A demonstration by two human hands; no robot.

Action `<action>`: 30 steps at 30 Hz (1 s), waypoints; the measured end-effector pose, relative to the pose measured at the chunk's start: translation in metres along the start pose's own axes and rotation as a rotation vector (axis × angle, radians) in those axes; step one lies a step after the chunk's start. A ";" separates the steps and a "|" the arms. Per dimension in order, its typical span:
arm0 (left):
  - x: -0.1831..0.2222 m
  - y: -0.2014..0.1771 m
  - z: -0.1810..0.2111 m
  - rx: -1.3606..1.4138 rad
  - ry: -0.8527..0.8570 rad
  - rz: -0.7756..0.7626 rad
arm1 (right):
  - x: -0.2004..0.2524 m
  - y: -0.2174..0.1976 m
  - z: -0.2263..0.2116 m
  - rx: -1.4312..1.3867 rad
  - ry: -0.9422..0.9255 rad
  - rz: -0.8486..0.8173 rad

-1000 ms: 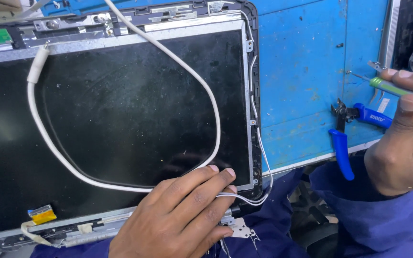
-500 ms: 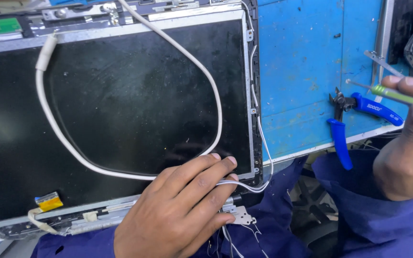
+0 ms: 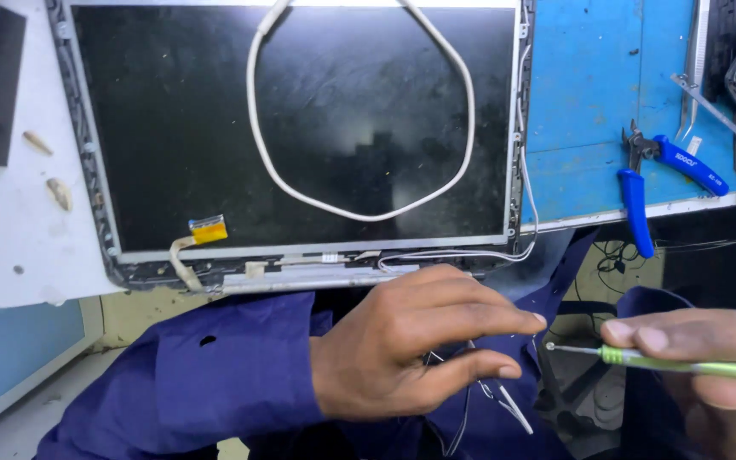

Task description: The person works on a disassembled laptop screen assembly resting on a blue workbench, pressing a white cable into the bezel channel and holding the panel edge. They use a green-handled screwdriver to work on screws and small components near the panel edge, repositioning the cable and panel repeatedly.

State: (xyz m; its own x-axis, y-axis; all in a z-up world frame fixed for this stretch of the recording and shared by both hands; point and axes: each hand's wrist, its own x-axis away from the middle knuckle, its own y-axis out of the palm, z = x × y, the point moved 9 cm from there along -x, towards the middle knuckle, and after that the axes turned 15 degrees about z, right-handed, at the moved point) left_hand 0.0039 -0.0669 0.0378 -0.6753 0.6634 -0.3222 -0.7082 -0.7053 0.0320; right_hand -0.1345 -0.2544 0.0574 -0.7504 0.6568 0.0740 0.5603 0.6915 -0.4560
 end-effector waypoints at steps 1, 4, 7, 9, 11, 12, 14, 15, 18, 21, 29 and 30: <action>0.005 0.003 -0.003 0.037 -0.037 -0.007 | 0.003 0.010 -0.015 0.070 0.024 0.002; 0.014 0.005 -0.008 0.082 -0.103 0.014 | 0.016 0.014 -0.025 0.087 -0.285 -0.030; 0.013 0.000 -0.008 0.080 -0.120 0.036 | 0.020 0.022 -0.031 0.131 -0.348 -0.028; 0.016 0.000 -0.009 0.070 -0.125 0.038 | 0.021 0.021 -0.029 0.144 -0.319 -0.018; 0.015 0.001 -0.011 0.061 -0.128 0.034 | 0.018 0.020 -0.026 0.158 -0.288 -0.001; 0.014 0.000 -0.009 0.052 -0.101 0.043 | 0.018 0.022 -0.028 0.152 -0.323 -0.019; 0.012 -0.001 -0.009 0.045 -0.080 0.047 | 0.016 0.023 -0.027 0.147 -0.350 -0.035; 0.011 -0.001 -0.007 0.027 -0.058 0.047 | 0.017 0.024 -0.027 0.120 -0.384 -0.061; 0.008 -0.002 -0.005 -0.015 -0.003 0.052 | 0.013 0.022 -0.021 0.150 -0.350 -0.111; 0.008 -0.002 -0.004 -0.040 0.026 0.048 | 0.005 0.022 -0.004 0.243 -0.263 -0.186; 0.010 0.004 -0.012 0.022 -0.018 0.019 | 0.002 0.005 0.030 0.177 0.407 -0.521; 0.010 0.004 -0.012 0.045 -0.027 0.025 | 0.005 0.006 0.020 0.224 0.308 -0.508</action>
State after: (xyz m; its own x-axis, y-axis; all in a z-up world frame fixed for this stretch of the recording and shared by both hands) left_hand -0.0030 -0.0658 0.0237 -0.6982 0.6525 -0.2946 -0.6988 -0.7106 0.0822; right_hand -0.1423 -0.2534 0.0371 -0.7494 0.3425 0.5667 0.0487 0.8820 -0.4686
